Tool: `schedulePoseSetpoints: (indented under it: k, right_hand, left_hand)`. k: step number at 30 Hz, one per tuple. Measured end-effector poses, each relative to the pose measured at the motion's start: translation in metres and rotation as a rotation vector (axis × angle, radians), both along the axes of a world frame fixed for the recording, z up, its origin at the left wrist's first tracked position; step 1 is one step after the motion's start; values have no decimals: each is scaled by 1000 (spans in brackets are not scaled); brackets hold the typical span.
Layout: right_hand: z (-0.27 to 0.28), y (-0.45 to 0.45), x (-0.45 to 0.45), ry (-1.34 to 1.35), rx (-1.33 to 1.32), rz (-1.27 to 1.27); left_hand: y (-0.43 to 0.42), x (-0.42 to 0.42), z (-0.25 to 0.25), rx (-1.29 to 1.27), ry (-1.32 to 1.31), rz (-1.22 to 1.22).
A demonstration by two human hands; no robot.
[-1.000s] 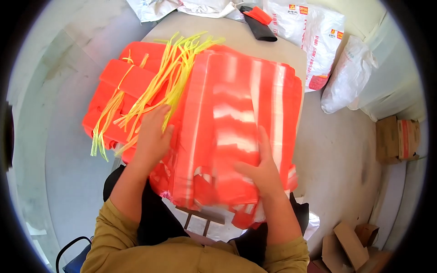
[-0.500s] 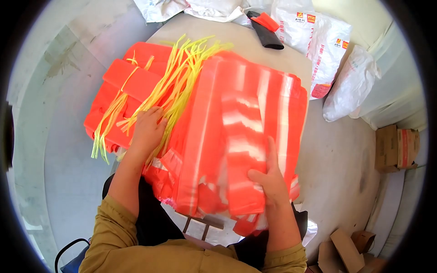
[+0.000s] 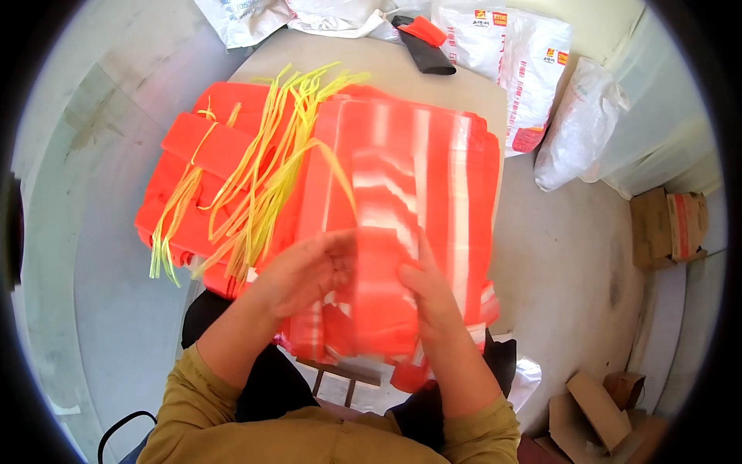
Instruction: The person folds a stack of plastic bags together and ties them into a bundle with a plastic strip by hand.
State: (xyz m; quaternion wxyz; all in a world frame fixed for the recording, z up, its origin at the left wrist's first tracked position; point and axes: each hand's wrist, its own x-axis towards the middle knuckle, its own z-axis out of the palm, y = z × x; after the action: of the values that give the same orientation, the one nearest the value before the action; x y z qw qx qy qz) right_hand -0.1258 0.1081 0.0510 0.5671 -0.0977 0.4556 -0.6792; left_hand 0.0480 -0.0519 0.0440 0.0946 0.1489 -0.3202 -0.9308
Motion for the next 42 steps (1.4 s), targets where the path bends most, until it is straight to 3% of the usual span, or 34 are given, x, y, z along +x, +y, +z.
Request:
schedulePoseSetpoints:
  k: [3,6,9,15,18,21,24,27,30,33,36,39,42]
  right_hand:
    - [6,-4,10,-53,-54,22]
    - [9,-1,10,-36,-19,39]
    - [9,3,4,70,43,83]
    - [16,16,-38,402,185,161]
    - [7,18,-60,820,261,168]
    - [19,23,-71,869,346,240]
    - [30,28,-71,1150,530,364]
    - [20,33,-74,1442,573,240]
    - [29,32,-77,1429,701,241]
    - [35,34,-87,1200,695,323]
    - [28,36,-83,831,204,127]
    - [26,33,-81,576,137,100]
    - [15,32,-79,386,38,59]
  left_hand:
    - [21,-13,25,53,-180,111]
    - [20,-18,20,-114,-350,165]
    - [18,-19,12,-152,-361,161]
    - [15,-20,18,26,-300,194]
    - [17,-20,-4,-147,-334,203]
    - [17,-18,-24,-348,-396,192]
    - [16,-18,-28,-540,-450,167]
    - [12,-10,-33,-869,-405,155]
    - [11,-8,-13,-802,-432,117]
    - [8,-6,-16,-867,-443,90]
    - [7,-3,-21,-830,-360,22]
    - [14,-1,-6,-866,-466,-36]
    - [10,0,-8,-1367,-517,101]
